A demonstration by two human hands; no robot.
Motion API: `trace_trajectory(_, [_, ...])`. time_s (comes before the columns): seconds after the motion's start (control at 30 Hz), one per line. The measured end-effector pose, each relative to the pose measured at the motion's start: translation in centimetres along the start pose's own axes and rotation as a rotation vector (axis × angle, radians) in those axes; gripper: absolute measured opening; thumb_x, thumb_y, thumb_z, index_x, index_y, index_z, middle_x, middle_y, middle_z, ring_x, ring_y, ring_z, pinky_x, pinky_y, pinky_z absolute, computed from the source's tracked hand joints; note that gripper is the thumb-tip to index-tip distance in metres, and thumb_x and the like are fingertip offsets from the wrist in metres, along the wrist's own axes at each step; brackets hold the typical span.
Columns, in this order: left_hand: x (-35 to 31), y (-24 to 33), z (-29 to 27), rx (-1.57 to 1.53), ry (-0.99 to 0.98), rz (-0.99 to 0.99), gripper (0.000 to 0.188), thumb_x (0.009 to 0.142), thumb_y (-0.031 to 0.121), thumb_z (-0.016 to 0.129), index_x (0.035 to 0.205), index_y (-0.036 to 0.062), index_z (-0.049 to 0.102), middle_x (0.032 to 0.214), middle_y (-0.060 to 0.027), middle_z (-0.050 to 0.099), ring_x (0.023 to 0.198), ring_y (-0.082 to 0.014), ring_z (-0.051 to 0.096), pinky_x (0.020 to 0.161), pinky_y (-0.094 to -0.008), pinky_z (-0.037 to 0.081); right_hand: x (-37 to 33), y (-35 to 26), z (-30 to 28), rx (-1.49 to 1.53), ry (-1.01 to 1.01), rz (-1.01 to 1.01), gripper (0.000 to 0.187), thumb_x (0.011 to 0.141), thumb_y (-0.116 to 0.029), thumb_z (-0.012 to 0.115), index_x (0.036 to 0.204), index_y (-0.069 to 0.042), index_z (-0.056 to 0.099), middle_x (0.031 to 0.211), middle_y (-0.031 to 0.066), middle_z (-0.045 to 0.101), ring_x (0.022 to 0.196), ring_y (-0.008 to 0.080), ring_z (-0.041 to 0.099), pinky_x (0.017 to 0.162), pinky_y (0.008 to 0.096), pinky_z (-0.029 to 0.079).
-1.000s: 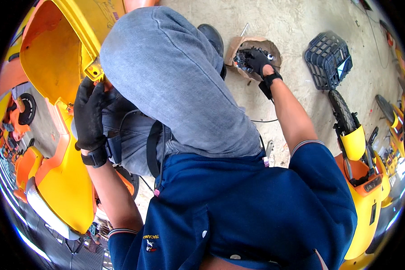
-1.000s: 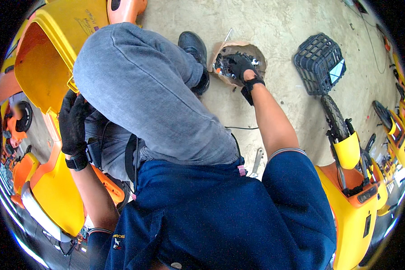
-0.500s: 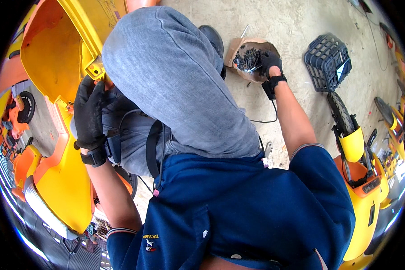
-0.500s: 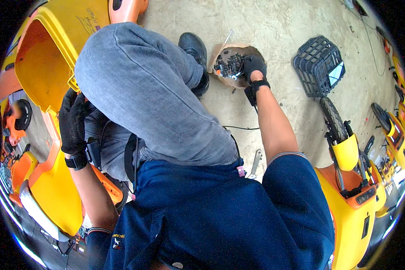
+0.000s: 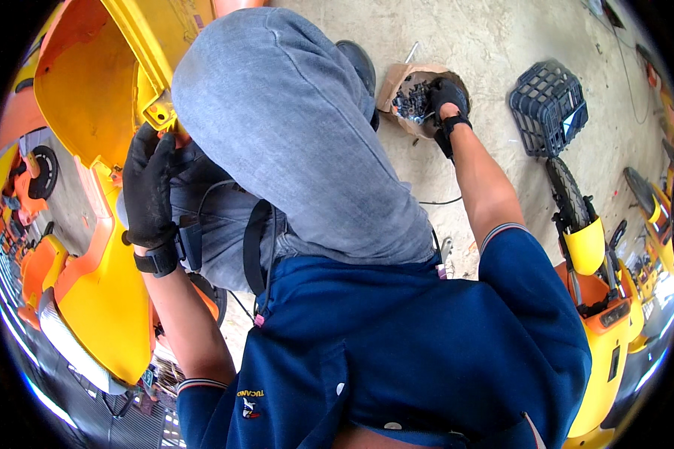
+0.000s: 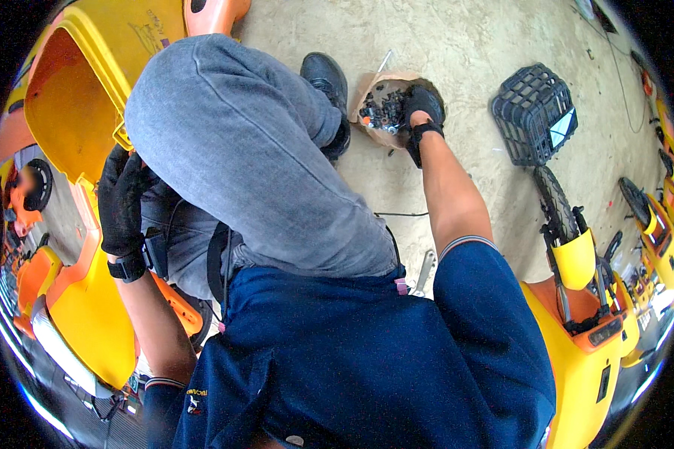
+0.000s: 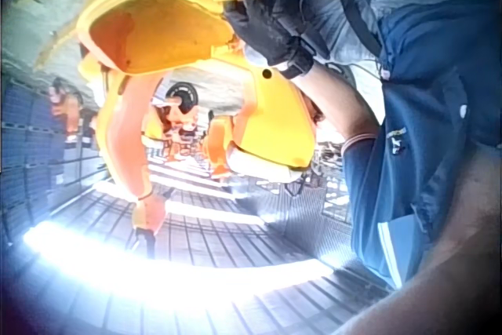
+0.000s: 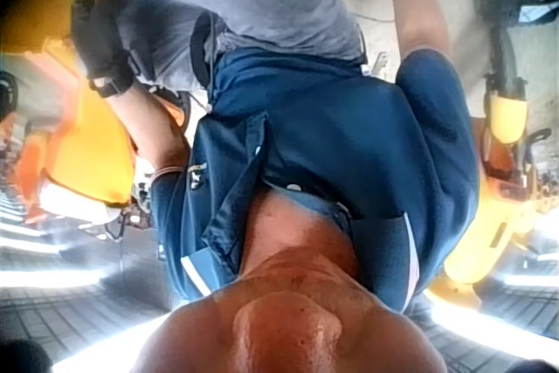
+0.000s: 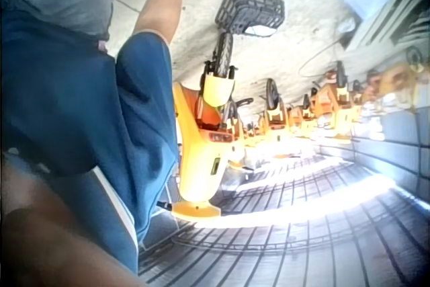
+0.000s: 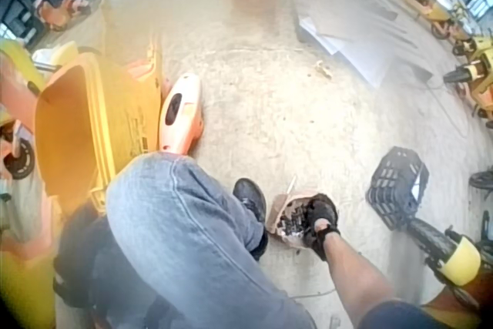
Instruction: The person sits on the floor and assembles parts of a yellow and orange children's scooter. They handle a yellow plastic body part, insert a screw, and use a screwdriver to tighten it into place.
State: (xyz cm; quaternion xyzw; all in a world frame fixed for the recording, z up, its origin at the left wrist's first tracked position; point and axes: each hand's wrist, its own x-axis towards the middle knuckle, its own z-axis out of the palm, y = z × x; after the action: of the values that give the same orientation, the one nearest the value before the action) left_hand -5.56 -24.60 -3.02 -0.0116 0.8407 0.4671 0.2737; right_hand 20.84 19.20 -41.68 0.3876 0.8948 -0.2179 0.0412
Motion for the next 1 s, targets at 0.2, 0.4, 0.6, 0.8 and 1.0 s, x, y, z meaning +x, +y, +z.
trace_trajectory(0.2, [0.3, 0.5, 0.3, -0.019, -0.060, 0.027, 0.028, 0.098, 0.011, 0.053, 0.124, -0.0024, 0.055, 0.108, -0.0093, 0.064, 0.096, -0.0152, 0.062, 0.083, -0.0262, 0.050, 0.1, 0.6, 0.8, 0.124, 0.079, 0.077, 0.025, 0.089, -0.022, 0.053, 0.100, -0.006, 0.069, 0.098, 0.0138, 0.070, 0.093, 0.0298, 0.066, 0.079, 0.0419, 0.051])
trace_trajectory(0.4, [-1.3, -0.1, -0.9, 0.230, 0.083, 0.197, 0.038, 0.090, 0.006, 0.054, 0.127, -0.0024, 0.054, 0.122, -0.0108, 0.060, 0.116, -0.0215, 0.056, 0.102, -0.0324, 0.041, -1.8, -9.4, -6.7, 0.876, -0.266, 0.455, 0.021, 0.093, -0.016, 0.049, 0.102, -0.011, 0.067, 0.094, 0.0021, 0.068, 0.081, 0.0177, 0.063, 0.069, 0.0353, 0.053])
trace_trajectory(0.6, [-0.9, -0.2, -1.1, -0.174, 0.064, 0.036, 0.040, 0.090, 0.002, 0.057, 0.129, -0.0044, 0.052, 0.122, -0.0096, 0.059, 0.112, -0.0153, 0.057, 0.095, -0.0277, 0.047, 1.3, -0.1, -2.4, -0.004, -0.185, -0.016, 0.030, 0.086, -0.030, 0.058, 0.088, -0.003, 0.071, 0.079, 0.0120, 0.069, 0.073, 0.0246, 0.063, 0.063, 0.0428, 0.048])
trace_trajectory(0.8, [-1.6, -1.8, -1.1, -0.212, 0.079, 0.011, 0.039, 0.092, 0.005, 0.057, 0.130, -0.0031, 0.052, 0.112, -0.0061, 0.061, 0.085, -0.0107, 0.061, 0.075, -0.0229, 0.052, -0.6, -6.6, -7.4, 0.364, -0.299, -0.225, 0.023, 0.089, -0.021, 0.056, 0.091, -0.002, 0.068, 0.088, 0.0128, 0.069, 0.077, 0.0217, 0.063, 0.068, 0.0380, 0.049])
trace_trajectory(1.0, [-0.3, -2.3, -0.9, -0.119, 0.050, 0.133, 0.039, 0.091, 0.007, 0.059, 0.129, -0.0017, 0.054, 0.107, -0.0065, 0.065, 0.082, -0.0118, 0.062, 0.074, -0.0240, 0.051, -0.5, -3.5, -9.0, 0.482, -0.260, -0.233, 0.022, 0.097, -0.024, 0.053, 0.104, -0.007, 0.066, 0.088, 0.0051, 0.065, 0.078, 0.0158, 0.060, 0.071, 0.0290, 0.049])
